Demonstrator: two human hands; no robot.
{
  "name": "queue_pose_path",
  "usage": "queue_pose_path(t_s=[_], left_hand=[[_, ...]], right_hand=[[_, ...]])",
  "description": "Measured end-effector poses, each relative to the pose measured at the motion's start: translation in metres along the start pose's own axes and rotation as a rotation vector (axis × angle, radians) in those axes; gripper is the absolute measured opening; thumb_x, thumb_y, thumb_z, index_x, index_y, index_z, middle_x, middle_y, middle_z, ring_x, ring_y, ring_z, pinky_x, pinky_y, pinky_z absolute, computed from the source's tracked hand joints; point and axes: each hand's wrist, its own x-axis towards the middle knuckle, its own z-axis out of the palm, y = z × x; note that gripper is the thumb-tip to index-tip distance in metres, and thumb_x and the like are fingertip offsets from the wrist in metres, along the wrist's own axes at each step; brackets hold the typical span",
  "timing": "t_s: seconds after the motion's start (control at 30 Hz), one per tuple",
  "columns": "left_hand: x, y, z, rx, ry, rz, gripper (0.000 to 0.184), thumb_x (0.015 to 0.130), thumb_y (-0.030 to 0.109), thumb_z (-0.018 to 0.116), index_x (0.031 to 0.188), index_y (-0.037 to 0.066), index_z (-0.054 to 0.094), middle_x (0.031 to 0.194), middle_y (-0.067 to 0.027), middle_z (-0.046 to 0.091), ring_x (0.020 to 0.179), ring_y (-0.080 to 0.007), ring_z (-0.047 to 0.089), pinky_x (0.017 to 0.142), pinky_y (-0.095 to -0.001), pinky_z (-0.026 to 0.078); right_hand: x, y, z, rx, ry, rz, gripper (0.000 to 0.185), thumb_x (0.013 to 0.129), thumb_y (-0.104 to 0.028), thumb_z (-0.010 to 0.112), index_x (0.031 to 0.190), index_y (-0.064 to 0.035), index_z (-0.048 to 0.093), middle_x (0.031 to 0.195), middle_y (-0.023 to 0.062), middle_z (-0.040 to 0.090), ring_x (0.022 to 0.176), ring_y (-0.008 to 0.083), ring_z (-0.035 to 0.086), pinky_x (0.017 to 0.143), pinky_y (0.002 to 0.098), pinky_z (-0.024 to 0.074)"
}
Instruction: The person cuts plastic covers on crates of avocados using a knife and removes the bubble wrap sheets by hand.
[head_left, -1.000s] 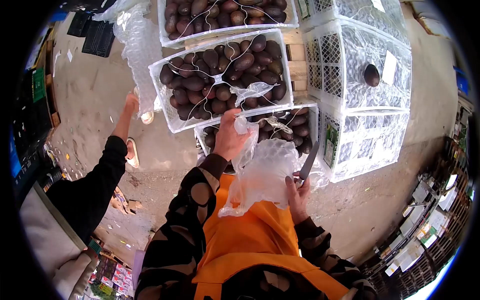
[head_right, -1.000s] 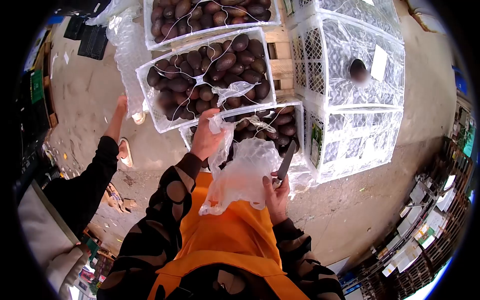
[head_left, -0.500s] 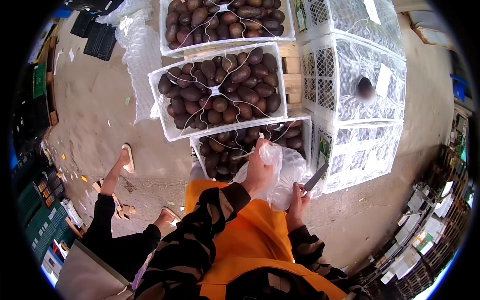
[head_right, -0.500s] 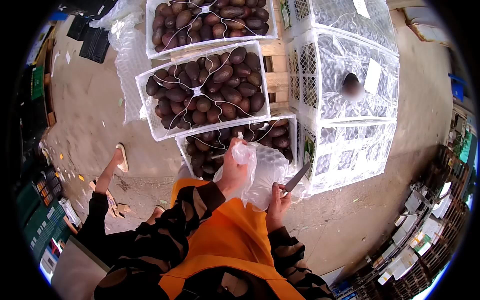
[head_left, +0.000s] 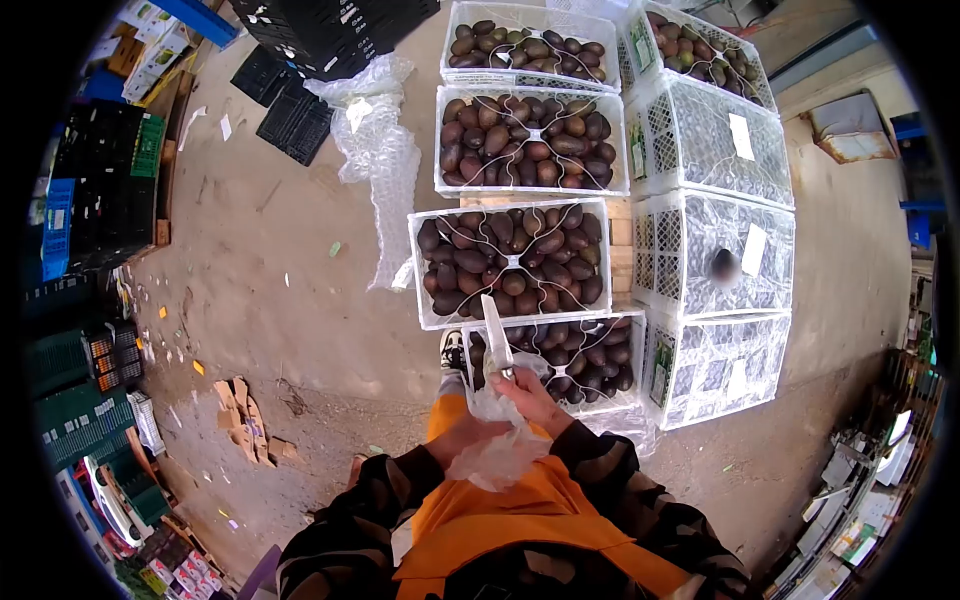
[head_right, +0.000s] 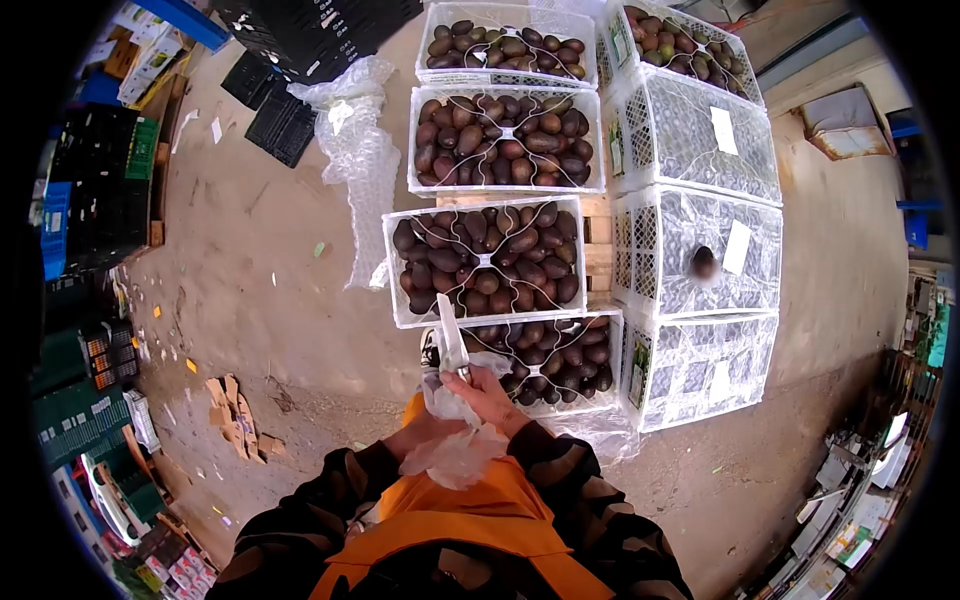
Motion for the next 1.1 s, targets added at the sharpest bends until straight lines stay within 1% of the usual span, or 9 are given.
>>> queue_pose_path(t_s=[0.07, 0.17, 0.27, 0.57, 0.67, 0.83, 0.9, 1.03, 1.1], left_hand=[[-0.025, 0.039, -0.037, -0.026, 0.121, -0.039, 0.044, 0.086, 0.005, 0.066, 0.127, 0.004, 0.051, 0.117, -0.0045, 0.059, 0.103, -0.0141, 0.057, 0.087, -0.0317, 0.048], [-0.04, 0.09, -0.097, 0.136, 0.154, -0.05, 0.034, 0.086, 0.005, 0.064, 0.119, 0.002, 0.057, 0.105, -0.0028, 0.064, 0.096, -0.0127, 0.058, 0.084, -0.0312, 0.049], [-0.05, 0.143, -0.135, 0.386, 0.069, 0.094, 0.033, 0.087, 0.006, 0.063, 0.119, 0.002, 0.058, 0.105, -0.002, 0.064, 0.097, -0.012, 0.059, 0.085, -0.0304, 0.048], [-0.043, 0.15, -0.131, 0.06, 0.189, 0.142, 0.039, 0.089, 0.009, 0.06, 0.126, 0.002, 0.054, 0.118, -0.0062, 0.061, 0.106, -0.0159, 0.058, 0.091, -0.031, 0.046], [-0.061, 0.19, -0.096, 0.671, 0.145, 0.242, 0.038, 0.085, 0.01, 0.062, 0.121, 0.0, 0.055, 0.11, -0.0089, 0.064, 0.102, -0.0197, 0.061, 0.087, -0.0323, 0.048], [-0.055, 0.16, -0.118, 0.501, 0.072, 0.089, 0.036, 0.084, 0.01, 0.063, 0.117, 0.0, 0.056, 0.108, -0.0115, 0.066, 0.099, -0.0205, 0.064, 0.084, -0.0339, 0.05], [-0.058, 0.155, -0.121, 0.461, 0.007, 0.098, 0.039, 0.082, 0.011, 0.067, 0.117, -0.001, 0.057, 0.107, -0.0138, 0.067, 0.098, -0.0196, 0.064, 0.084, -0.0349, 0.05], [-0.088, 0.171, -0.136, 0.678, -0.174, -0.155, 0.043, 0.078, 0.009, 0.071, 0.117, -0.001, 0.057, 0.107, -0.0126, 0.067, 0.099, -0.0187, 0.063, 0.088, -0.0339, 0.048], [-0.099, 0.177, -0.177, 0.792, -0.025, -0.123, 0.043, 0.077, 0.005, 0.072, 0.118, 0.0, 0.058, 0.108, -0.0116, 0.067, 0.101, -0.0206, 0.063, 0.09, -0.0326, 0.048]], right_hand=[[0.014, -0.061, 0.04, -0.573, 0.08, -0.356, 0.052, 0.084, -0.055, 0.063, 0.077, -0.0035, 0.06, 0.062, 0.0087, 0.055, 0.058, 0.023, 0.056, 0.057, 0.0344, 0.0445], [0.049, -0.115, 0.079, -0.48, 0.102, -0.186, 0.055, 0.084, -0.055, 0.061, 0.08, -0.0001, 0.062, 0.067, 0.0151, 0.06, 0.061, 0.0289, 0.06, 0.06, 0.0385, 0.0464], [0.085, -0.123, 0.091, -0.115, 0.133, -0.053, 0.048, 0.087, -0.047, 0.061, 0.081, 0.0002, 0.062, 0.057, 0.0032, 0.052, 0.051, 0.0106, 0.047, 0.049, 0.0299, 0.0377], [0.102, -0.123, 0.109, 0.864, 0.421, 0.323, 0.045, 0.096, -0.049, 0.052, 0.102, -0.0054, 0.063, 0.089, 0.0056, 0.065, 0.074, 0.0167, 0.062, 0.063, 0.0317, 0.0499], [0.095, -0.103, 0.118, 1.049, 0.416, 0.241, 0.038, 0.097, -0.039, 0.055, 0.106, -0.0029, 0.063, 0.099, 0.0071, 0.065, 0.088, 0.0182, 0.063, 0.071, 0.0339, 0.0512], [0.091, -0.09, 0.137, 0.789, 0.626, 0.407, 0.046, 0.095, -0.041, 0.05, 0.088, 0.0016, 0.064, 0.075, 0.0077, 0.062, 0.068, 0.0212, 0.061, 0.062, 0.0356, 0.0477], [0.084, -0.052, 0.137, 0.316, 0.589, -0.076, 0.045, 0.094, -0.041, 0.05, 0.09, 0.0015, 0.064, 0.075, 0.0083, 0.062, 0.066, 0.0219, 0.06, 0.061, 0.0355, 0.048], [0.038, -0.07, 0.082, 0.612, 0.511, 0.365, 0.057, 0.094, -0.05, 0.047, 0.07, 0.0006, 0.056, 0.065, 0.0098, 0.056, 0.049, 0.0194, 0.058, 0.041, 0.0321, 0.043], [0.0, -0.06, 0.032, 0.319, 0.535, 0.298, 0.065, 0.091, -0.058, 0.051, 0.064, 0.0011, 0.054, 0.049, 0.0081, 0.05, 0.039, 0.0167, 0.052, 0.039, 0.0298, 0.0402]])
